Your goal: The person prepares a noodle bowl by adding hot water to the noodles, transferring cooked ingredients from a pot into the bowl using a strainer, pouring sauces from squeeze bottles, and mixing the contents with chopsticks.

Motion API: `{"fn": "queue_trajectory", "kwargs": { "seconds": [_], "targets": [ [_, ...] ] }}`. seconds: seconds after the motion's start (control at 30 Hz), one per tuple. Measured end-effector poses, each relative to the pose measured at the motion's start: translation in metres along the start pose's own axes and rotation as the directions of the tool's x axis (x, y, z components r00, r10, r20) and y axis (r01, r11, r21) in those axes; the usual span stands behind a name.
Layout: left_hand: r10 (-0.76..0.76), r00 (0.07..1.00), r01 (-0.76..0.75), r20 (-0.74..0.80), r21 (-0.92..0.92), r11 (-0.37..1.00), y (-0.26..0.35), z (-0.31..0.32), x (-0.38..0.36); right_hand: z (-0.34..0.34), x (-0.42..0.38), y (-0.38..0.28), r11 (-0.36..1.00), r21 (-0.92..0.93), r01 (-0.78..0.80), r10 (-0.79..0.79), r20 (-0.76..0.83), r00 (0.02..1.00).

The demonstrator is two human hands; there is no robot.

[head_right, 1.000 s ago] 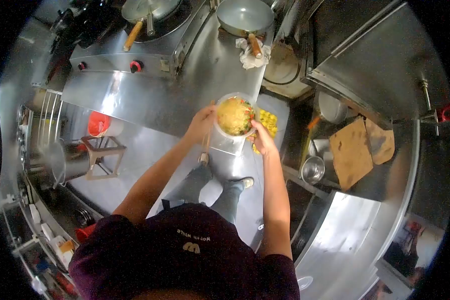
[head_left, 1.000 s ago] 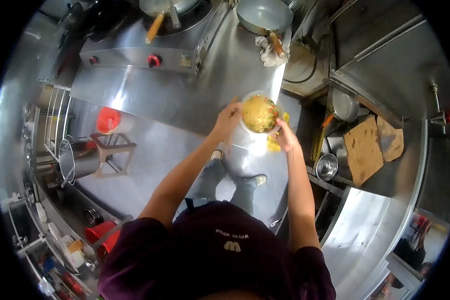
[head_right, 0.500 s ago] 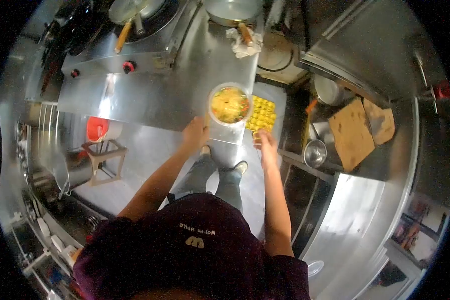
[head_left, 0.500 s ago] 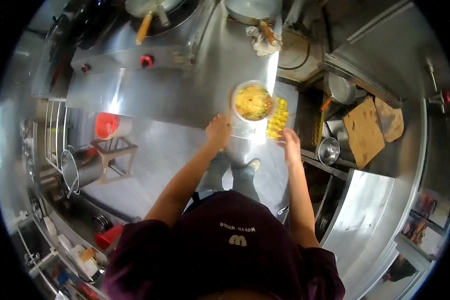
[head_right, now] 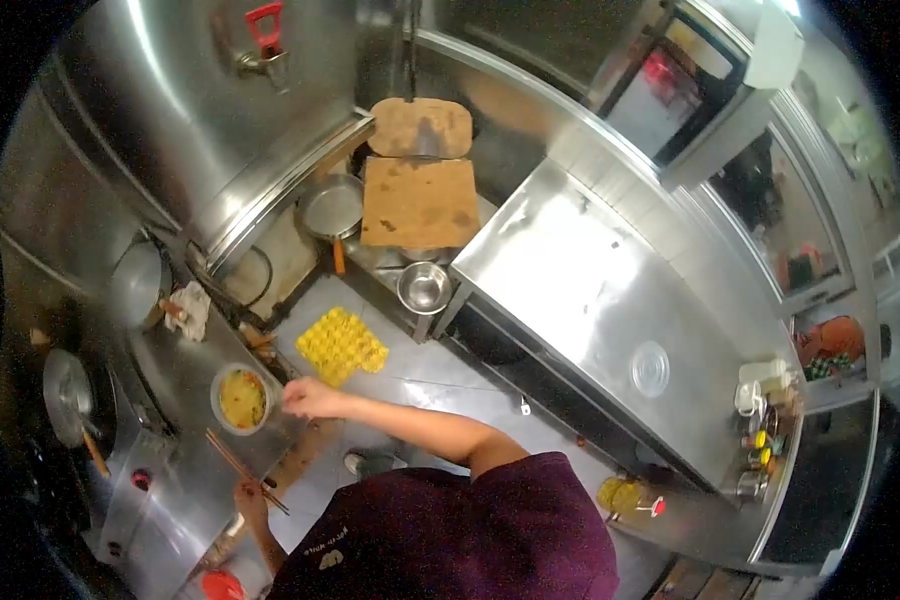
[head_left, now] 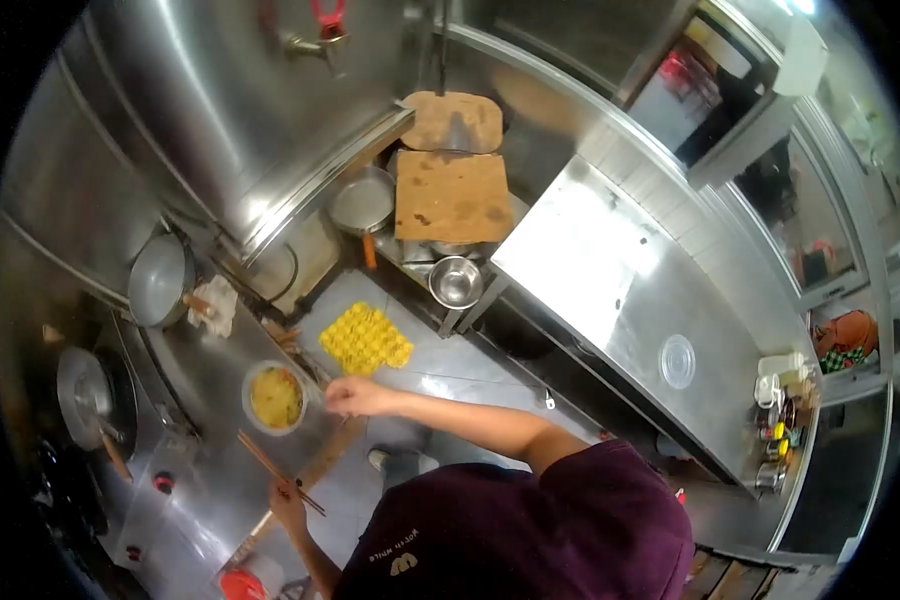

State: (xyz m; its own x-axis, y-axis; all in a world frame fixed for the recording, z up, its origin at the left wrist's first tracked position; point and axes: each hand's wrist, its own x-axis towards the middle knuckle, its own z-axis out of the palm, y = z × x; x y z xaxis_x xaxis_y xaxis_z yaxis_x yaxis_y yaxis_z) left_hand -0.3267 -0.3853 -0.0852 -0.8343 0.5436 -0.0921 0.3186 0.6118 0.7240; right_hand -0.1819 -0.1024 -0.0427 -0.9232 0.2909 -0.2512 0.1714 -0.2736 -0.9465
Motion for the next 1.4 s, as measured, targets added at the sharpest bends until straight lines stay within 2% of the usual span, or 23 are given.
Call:
{"fn": "queue_trajectory", "kwargs": {
  "seconds": [0.07, 0.17, 0.2, 0.23, 0.27, 0.3, 0.33, 0.37, 0.4, 0.43, 0.47, 0.5, 0.53, 0.57, 0.63, 0.67, 0.73, 0.8, 0.87, 0.97, 1.17, 1.27, 1.4],
  "targets": [
    [0.108, 0.993, -0.105, 0.039, -0.073, 0.992, 0.038, -0.008, -0.005, 0.011, -0.001, -0.022, 0.994, -0.067, 0.084, -0.081, 0.043, 0.996],
    [0.021, 0.929, 0.016, 0.371, -0.095, 0.995, 0.138, -0.007, -0.005, 0.018, -0.004, -0.055, 0.942, -0.186, 0.281, -0.263, 0.116, 0.958],
    [0.146, 0.929, -0.133, 0.340, -0.061, 0.989, 0.143, -0.005, -0.012, 0.027, -0.006, -0.058, 0.913, -0.206, 0.351, -0.316, 0.184, 0.931],
    [0.270, 0.909, -0.278, 0.317, -0.019, 0.960, 0.147, -0.002, -0.016, 0.030, -0.005, -0.053, 0.929, -0.206, 0.308, -0.269, 0.198, 0.943],
    [0.323, 0.890, -0.323, 0.321, -0.053, 0.945, 0.153, 0.003, -0.011, 0.029, -0.001, -0.047, 0.942, -0.207, 0.265, -0.221, 0.213, 0.952],
    [0.322, 0.899, -0.318, 0.296, -0.064, 0.946, 0.160, 0.002, -0.023, 0.027, -0.021, -0.072, 0.942, -0.282, 0.185, -0.113, 0.252, 0.961],
    [0.251, 0.919, -0.193, 0.303, -0.209, 0.959, 0.165, 0.007, -0.028, 0.017, -0.028, -0.082, 0.917, -0.350, 0.192, -0.071, 0.331, 0.941],
    [0.219, 0.906, -0.167, 0.362, -0.170, 0.971, 0.186, -0.004, -0.029, 0.002, -0.031, -0.089, 0.893, -0.366, 0.264, -0.100, 0.409, 0.907],
    [0.406, 0.901, -0.386, 0.154, -0.144, 0.911, 0.153, 0.015, -0.028, -0.013, -0.036, -0.069, 0.934, -0.269, 0.236, -0.161, 0.274, 0.948],
    [0.368, 0.928, -0.351, 0.063, -0.189, 0.917, 0.154, 0.013, -0.031, -0.022, -0.051, -0.092, 0.986, -0.165, -0.009, 0.022, 0.078, 0.997],
    [0.237, 0.971, -0.233, 0.008, -0.154, 0.960, 0.147, 0.011, -0.029, -0.033, -0.055, -0.093, 0.983, -0.179, 0.044, -0.052, -0.041, 0.998],
    [0.098, 0.992, -0.123, -0.083, -0.407, 0.905, 0.144, 0.017, -0.018, -0.046, -0.063, -0.108, 0.980, -0.144, 0.137, -0.154, -0.113, 0.982],
    [0.062, 0.985, -0.116, -0.158, -0.358, 0.926, 0.135, 0.020, -0.005, -0.062, -0.068, -0.109, 0.970, -0.159, 0.182, -0.207, -0.160, 0.965],
    [-0.039, 0.976, -0.058, -0.213, -0.432, 0.900, 0.116, 0.026, 0.000, -0.058, -0.072, -0.117, 0.960, -0.214, 0.180, -0.221, -0.187, 0.957],
    [-0.190, 0.954, 0.063, -0.231, -0.468, 0.882, 0.081, 0.035, 0.001, -0.036, -0.058, -0.109, 0.982, -0.139, 0.131, -0.160, -0.220, 0.962],
    [-0.246, 0.942, 0.109, -0.229, -0.484, 0.868, 0.056, 0.047, -0.001, -0.025, -0.050, -0.099, 0.983, -0.158, 0.095, -0.128, -0.213, 0.969],
    [-0.284, 0.938, 0.147, -0.201, -0.509, 0.848, 0.032, 0.057, 0.005, -0.009, -0.040, -0.077, 0.983, -0.171, 0.068, -0.112, -0.262, 0.959],
    [-0.318, 0.932, 0.179, -0.174, -0.544, 0.820, 0.032, 0.072, 0.005, -0.001, -0.038, -0.071, 0.981, -0.183, 0.062, -0.105, -0.235, 0.966],
    [-0.314, 0.932, 0.167, -0.184, -0.550, 0.819, 0.017, 0.092, 0.013, 0.001, -0.035, -0.065, 0.970, -0.230, 0.076, -0.127, -0.213, 0.969],
    [-0.309, 0.940, 0.168, -0.147, -0.591, 0.789, 0.005, 0.106, 0.015, -0.002, -0.032, -0.058, 0.979, -0.201, 0.017, -0.069, -0.258, 0.964],
    [-0.324, 0.937, 0.194, -0.134, -0.573, 0.797, 0.015, 0.101, 0.014, 0.001, -0.028, -0.051, 0.976, -0.216, -0.025, -0.029, -0.242, 0.970],
    [-0.338, 0.933, 0.193, -0.123, -0.622, 0.759, 0.020, 0.100, 0.014, 0.004, -0.006, -0.025, 0.991, -0.135, 0.002, -0.039, -0.272, 0.962],
    [-0.345, 0.933, 0.220, -0.102, -0.597, 0.772, 0.031, 0.093, 0.009, -0.013, 0.009, 0.006, 0.971, 0.233, -0.047, 0.128, -0.344, 0.930]
  ]
}}
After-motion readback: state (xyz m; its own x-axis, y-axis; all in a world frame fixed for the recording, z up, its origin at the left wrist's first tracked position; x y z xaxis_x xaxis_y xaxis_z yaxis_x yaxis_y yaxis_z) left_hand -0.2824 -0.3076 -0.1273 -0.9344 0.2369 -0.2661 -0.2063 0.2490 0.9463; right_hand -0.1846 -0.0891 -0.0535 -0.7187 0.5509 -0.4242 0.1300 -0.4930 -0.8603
